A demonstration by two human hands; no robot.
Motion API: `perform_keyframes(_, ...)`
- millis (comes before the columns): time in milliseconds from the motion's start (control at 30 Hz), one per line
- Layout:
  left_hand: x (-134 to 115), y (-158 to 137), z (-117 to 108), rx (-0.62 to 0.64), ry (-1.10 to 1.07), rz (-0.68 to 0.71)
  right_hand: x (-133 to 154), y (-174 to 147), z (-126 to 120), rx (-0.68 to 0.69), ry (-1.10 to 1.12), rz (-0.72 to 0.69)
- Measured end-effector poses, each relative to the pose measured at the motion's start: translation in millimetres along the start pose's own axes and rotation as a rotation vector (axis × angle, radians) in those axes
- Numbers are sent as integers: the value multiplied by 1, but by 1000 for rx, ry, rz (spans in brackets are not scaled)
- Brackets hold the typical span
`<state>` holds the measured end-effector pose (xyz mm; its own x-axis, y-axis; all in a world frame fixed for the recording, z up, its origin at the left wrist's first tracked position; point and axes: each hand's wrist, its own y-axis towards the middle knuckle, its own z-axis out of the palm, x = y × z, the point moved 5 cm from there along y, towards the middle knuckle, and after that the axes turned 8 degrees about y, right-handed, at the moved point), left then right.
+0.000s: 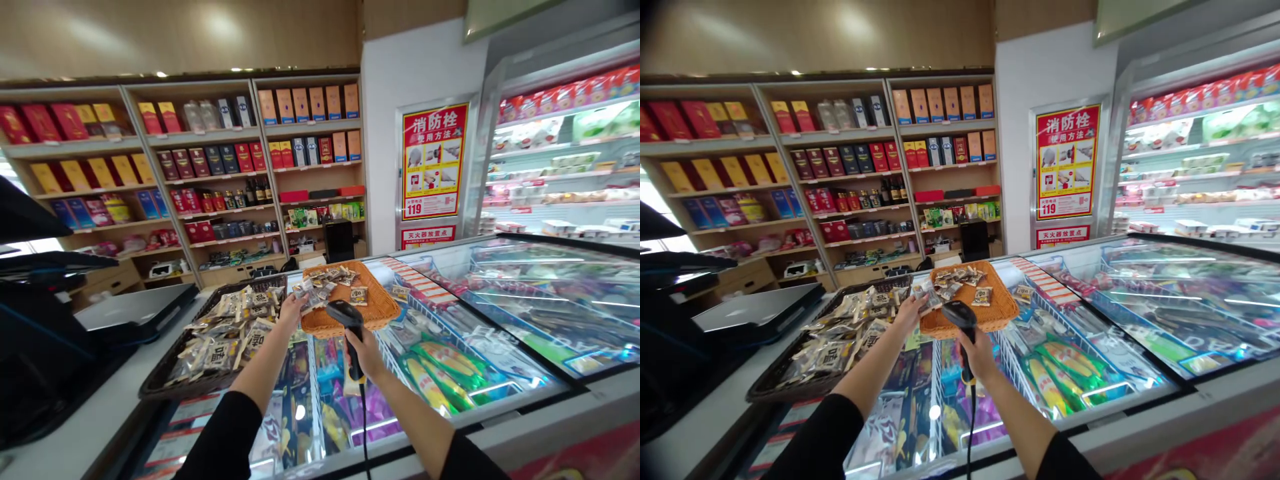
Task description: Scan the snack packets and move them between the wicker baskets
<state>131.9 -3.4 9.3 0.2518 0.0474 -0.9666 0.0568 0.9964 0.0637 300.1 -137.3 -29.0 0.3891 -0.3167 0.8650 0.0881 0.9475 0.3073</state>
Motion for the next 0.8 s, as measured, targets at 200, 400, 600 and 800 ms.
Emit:
perform_keyframes(200, 5, 4, 1, 19, 54, 57, -2, -7, 1, 46, -216, -31)
perform_keyframes(400, 6, 4, 1, 34, 56, 78, 4, -9, 5, 38, -435, -76)
perform_keyframes(600, 4, 1, 4, 37, 61, 72, 8, -10, 6, 34, -466, -90)
perform_keyframes(800, 4, 2, 2, 44, 75, 85, 4, -10, 4, 26, -393, -50)
